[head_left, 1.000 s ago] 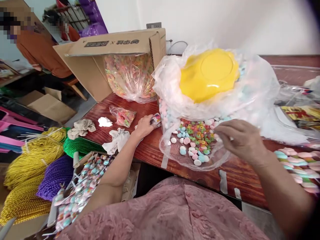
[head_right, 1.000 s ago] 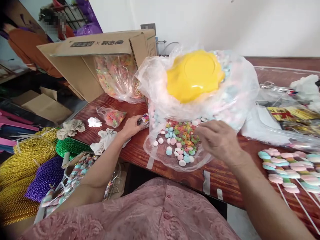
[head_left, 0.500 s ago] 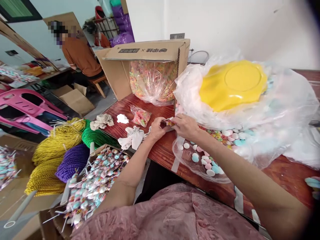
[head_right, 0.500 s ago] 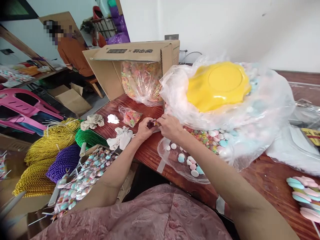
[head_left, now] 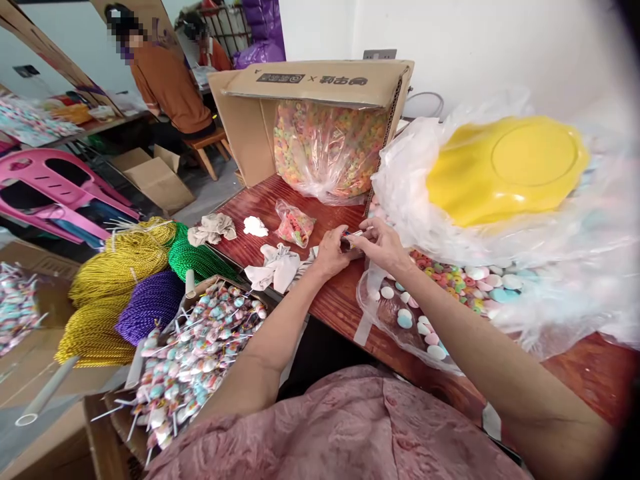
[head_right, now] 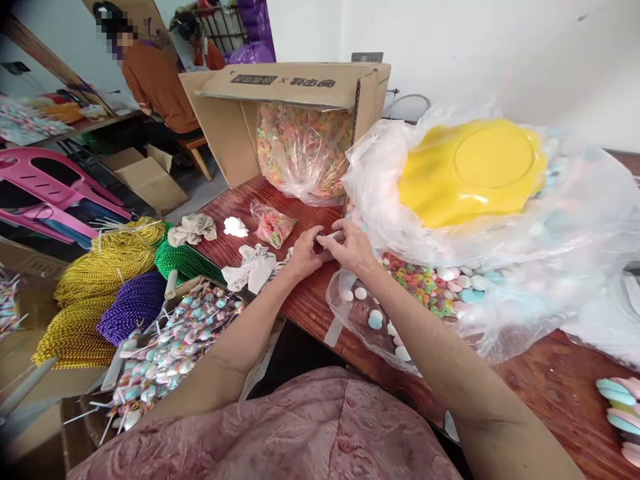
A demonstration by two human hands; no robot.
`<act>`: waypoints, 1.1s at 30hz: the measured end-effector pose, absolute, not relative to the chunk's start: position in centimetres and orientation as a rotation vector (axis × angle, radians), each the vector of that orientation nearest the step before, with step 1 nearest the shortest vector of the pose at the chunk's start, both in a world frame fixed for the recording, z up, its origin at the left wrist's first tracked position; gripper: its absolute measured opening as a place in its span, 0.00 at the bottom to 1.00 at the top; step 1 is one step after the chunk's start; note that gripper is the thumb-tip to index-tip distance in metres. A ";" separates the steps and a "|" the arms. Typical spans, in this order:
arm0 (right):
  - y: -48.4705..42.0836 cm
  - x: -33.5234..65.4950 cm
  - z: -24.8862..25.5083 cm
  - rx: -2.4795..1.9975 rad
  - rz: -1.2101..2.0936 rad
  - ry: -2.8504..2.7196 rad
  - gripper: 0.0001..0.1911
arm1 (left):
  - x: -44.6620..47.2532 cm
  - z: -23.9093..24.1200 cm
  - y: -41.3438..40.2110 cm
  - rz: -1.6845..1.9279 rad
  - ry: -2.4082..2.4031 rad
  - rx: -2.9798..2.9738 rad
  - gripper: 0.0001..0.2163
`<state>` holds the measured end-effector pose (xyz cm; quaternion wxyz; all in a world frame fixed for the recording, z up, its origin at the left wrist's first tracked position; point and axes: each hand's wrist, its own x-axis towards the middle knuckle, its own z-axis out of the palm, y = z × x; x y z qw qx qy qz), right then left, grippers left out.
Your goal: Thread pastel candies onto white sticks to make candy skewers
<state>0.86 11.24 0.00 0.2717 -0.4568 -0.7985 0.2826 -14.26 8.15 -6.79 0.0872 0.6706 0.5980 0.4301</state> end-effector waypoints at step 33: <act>11.2 0.9 -1.3 -1.456 0.321 -2.253 0.12 | -14.0 -6.9 8.6 1.118 1.847 2.005 0.44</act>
